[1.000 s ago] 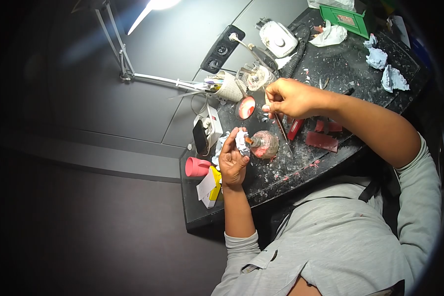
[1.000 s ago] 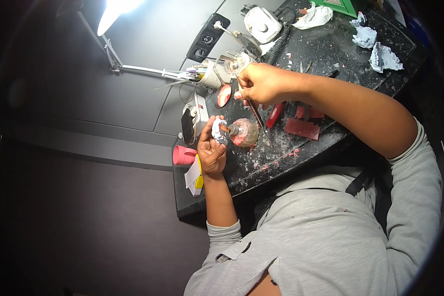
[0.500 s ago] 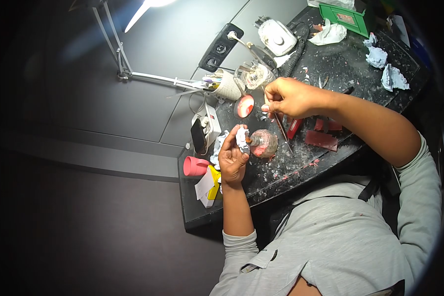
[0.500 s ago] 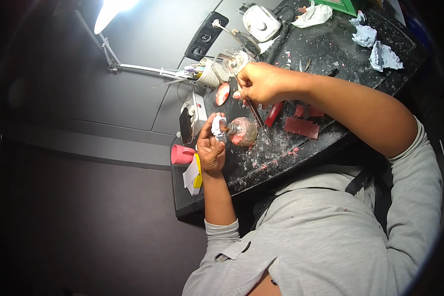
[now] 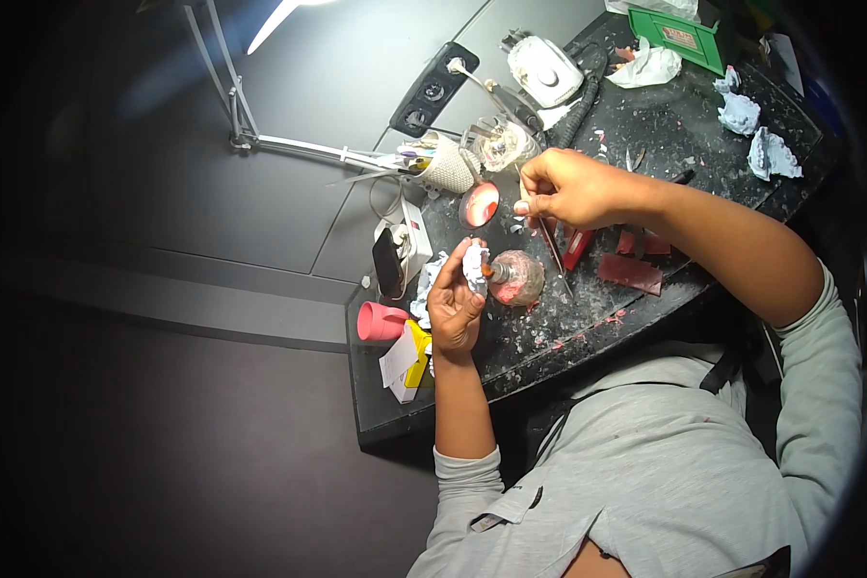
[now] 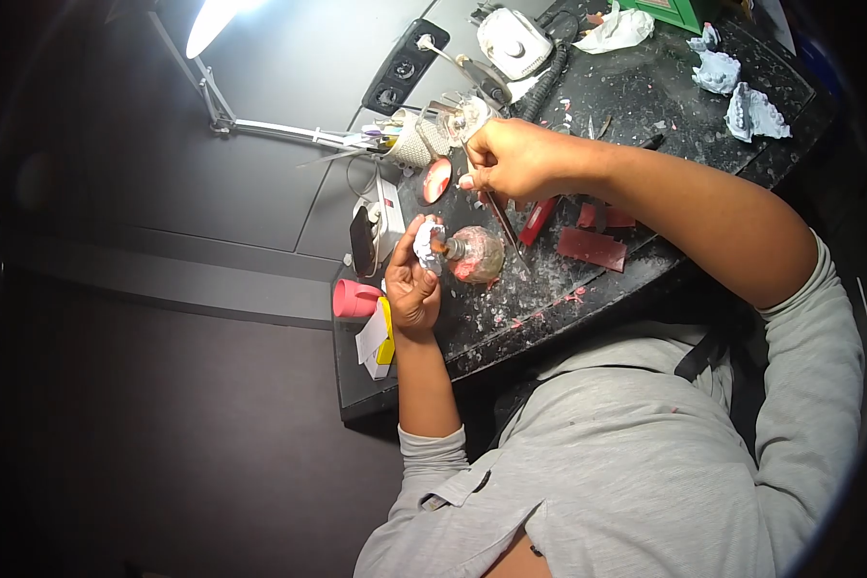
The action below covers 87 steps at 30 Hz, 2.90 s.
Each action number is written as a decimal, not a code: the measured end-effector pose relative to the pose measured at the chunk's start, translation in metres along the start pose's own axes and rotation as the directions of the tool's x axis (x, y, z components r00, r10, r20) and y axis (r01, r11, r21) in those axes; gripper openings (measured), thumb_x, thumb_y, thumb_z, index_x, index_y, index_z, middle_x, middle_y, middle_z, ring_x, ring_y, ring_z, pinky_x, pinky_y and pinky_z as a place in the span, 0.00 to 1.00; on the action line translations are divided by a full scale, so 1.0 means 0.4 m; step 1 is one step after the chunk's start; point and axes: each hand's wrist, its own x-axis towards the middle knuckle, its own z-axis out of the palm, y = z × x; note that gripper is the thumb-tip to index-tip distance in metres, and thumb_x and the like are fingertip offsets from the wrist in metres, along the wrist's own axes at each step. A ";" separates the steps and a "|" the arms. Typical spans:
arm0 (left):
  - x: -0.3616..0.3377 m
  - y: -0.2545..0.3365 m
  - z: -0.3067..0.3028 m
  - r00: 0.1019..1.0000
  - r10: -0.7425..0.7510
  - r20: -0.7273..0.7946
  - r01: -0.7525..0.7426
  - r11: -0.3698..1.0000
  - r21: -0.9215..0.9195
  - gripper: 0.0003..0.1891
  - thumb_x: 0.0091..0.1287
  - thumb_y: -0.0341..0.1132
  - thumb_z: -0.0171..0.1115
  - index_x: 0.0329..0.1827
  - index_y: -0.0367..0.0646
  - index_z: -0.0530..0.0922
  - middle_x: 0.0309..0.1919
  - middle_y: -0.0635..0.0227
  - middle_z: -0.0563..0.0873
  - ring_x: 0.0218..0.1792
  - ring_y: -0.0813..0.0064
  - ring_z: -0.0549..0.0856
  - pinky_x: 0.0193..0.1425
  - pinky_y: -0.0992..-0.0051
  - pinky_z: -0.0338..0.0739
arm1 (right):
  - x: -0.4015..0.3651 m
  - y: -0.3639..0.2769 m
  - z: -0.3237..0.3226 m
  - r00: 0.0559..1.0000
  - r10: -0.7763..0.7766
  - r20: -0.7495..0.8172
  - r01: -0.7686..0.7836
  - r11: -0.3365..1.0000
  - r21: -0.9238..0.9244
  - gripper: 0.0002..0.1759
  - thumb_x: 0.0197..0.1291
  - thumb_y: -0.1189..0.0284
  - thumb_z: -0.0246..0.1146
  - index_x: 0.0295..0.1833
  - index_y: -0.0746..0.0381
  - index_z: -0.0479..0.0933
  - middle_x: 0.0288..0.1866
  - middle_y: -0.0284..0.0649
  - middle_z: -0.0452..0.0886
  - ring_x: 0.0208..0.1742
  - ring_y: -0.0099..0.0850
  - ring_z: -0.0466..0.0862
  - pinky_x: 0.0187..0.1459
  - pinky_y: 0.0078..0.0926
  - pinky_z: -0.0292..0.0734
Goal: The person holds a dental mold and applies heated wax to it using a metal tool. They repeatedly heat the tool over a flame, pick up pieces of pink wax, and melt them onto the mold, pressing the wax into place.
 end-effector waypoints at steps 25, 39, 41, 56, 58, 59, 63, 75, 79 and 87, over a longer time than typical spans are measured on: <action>-0.031 0.001 -0.099 0.892 -0.218 -0.395 0.106 0.952 -0.286 0.33 0.81 0.60 0.42 0.60 0.34 0.76 0.46 0.49 0.89 0.40 0.58 0.92 0.43 0.66 0.89 | -0.015 -0.054 0.005 0.961 -0.225 -0.159 0.271 0.877 0.397 0.07 0.71 0.72 0.65 0.45 0.65 0.76 0.38 0.40 0.85 0.38 0.29 0.89 0.38 0.27 0.90; -0.044 0.023 -0.090 0.866 -0.476 -0.154 0.382 0.828 -0.410 0.24 0.81 0.50 0.45 0.55 0.36 0.76 0.38 0.52 0.88 0.36 0.50 0.91 0.41 0.53 0.89 | -0.016 -0.058 -0.004 0.970 -0.172 -0.172 0.226 0.899 0.374 0.08 0.77 0.70 0.58 0.49 0.64 0.71 0.42 0.44 0.86 0.39 0.34 0.91 0.34 0.26 0.91; -0.045 0.006 -0.087 0.863 -0.501 -0.069 0.392 0.748 -0.536 0.21 0.81 0.49 0.45 0.55 0.38 0.75 0.42 0.47 0.88 0.41 0.42 0.90 0.47 0.48 0.88 | -0.014 -0.055 0.000 0.967 -0.192 -0.167 0.243 0.892 0.381 0.07 0.77 0.70 0.58 0.49 0.64 0.71 0.42 0.44 0.87 0.39 0.35 0.91 0.35 0.27 0.91; -0.017 -0.004 -0.047 0.895 -0.431 -0.111 0.373 0.863 -0.342 0.20 0.84 0.47 0.37 0.57 0.41 0.72 0.46 0.50 0.87 0.43 0.49 0.91 0.40 0.58 0.88 | -0.010 -0.063 -0.037 0.826 -0.393 -0.405 0.484 0.862 0.150 0.06 0.71 0.78 0.64 0.49 0.71 0.78 0.44 0.46 0.87 0.46 0.32 0.90 0.49 0.30 0.91; -0.018 0.001 -0.030 0.876 -0.430 -0.219 0.326 0.862 -0.387 0.23 0.84 0.50 0.38 0.57 0.40 0.74 0.40 0.53 0.88 0.33 0.57 0.90 0.30 0.68 0.83 | -0.010 -0.063 -0.034 0.838 -0.394 -0.378 0.472 0.871 0.138 0.06 0.71 0.79 0.64 0.48 0.71 0.78 0.44 0.46 0.87 0.46 0.32 0.90 0.49 0.30 0.90; -0.016 0.015 -0.018 0.872 -0.431 -0.231 0.324 0.863 -0.389 0.22 0.84 0.49 0.39 0.57 0.39 0.74 0.39 0.53 0.88 0.31 0.59 0.90 0.29 0.69 0.82 | -0.011 -0.062 -0.031 0.836 -0.402 -0.375 0.472 0.874 0.114 0.06 0.71 0.79 0.64 0.48 0.71 0.78 0.44 0.45 0.87 0.45 0.31 0.89 0.49 0.30 0.90; -0.017 0.017 -0.019 0.901 -0.393 -0.187 0.309 0.880 -0.359 0.22 0.84 0.48 0.41 0.56 0.37 0.75 0.38 0.53 0.88 0.29 0.63 0.89 0.27 0.70 0.80 | -0.009 -0.058 -0.027 0.836 -0.392 -0.384 0.462 0.881 0.106 0.05 0.71 0.79 0.64 0.48 0.70 0.78 0.43 0.43 0.87 0.45 0.30 0.89 0.48 0.29 0.90; -0.026 0.009 -0.014 0.944 -0.275 -0.179 0.222 0.937 -0.268 0.21 0.84 0.49 0.41 0.56 0.40 0.74 0.39 0.57 0.88 0.32 0.65 0.90 0.24 0.74 0.77 | -0.016 -0.063 -0.021 0.846 -0.371 -0.383 0.456 0.875 0.160 0.06 0.70 0.77 0.65 0.47 0.69 0.78 0.42 0.44 0.87 0.41 0.32 0.90 0.45 0.31 0.91; -0.025 0.020 -0.004 0.936 -0.295 -0.192 0.241 0.935 -0.260 0.22 0.84 0.50 0.41 0.56 0.40 0.75 0.38 0.57 0.88 0.32 0.64 0.91 0.24 0.74 0.78 | -0.015 -0.057 0.000 0.872 -0.361 -0.329 0.431 0.886 0.171 0.06 0.70 0.78 0.65 0.48 0.69 0.78 0.42 0.44 0.87 0.43 0.32 0.90 0.44 0.31 0.91; -0.024 0.019 -0.005 0.923 -0.341 -0.176 0.279 0.911 -0.304 0.23 0.85 0.48 0.41 0.51 0.36 0.78 0.33 0.57 0.88 0.26 0.67 0.90 0.16 0.76 0.74 | -0.030 -0.066 0.052 0.886 -0.425 -0.184 0.462 0.842 0.279 0.05 0.71 0.81 0.63 0.49 0.70 0.78 0.47 0.46 0.86 0.50 0.34 0.89 0.49 0.33 0.92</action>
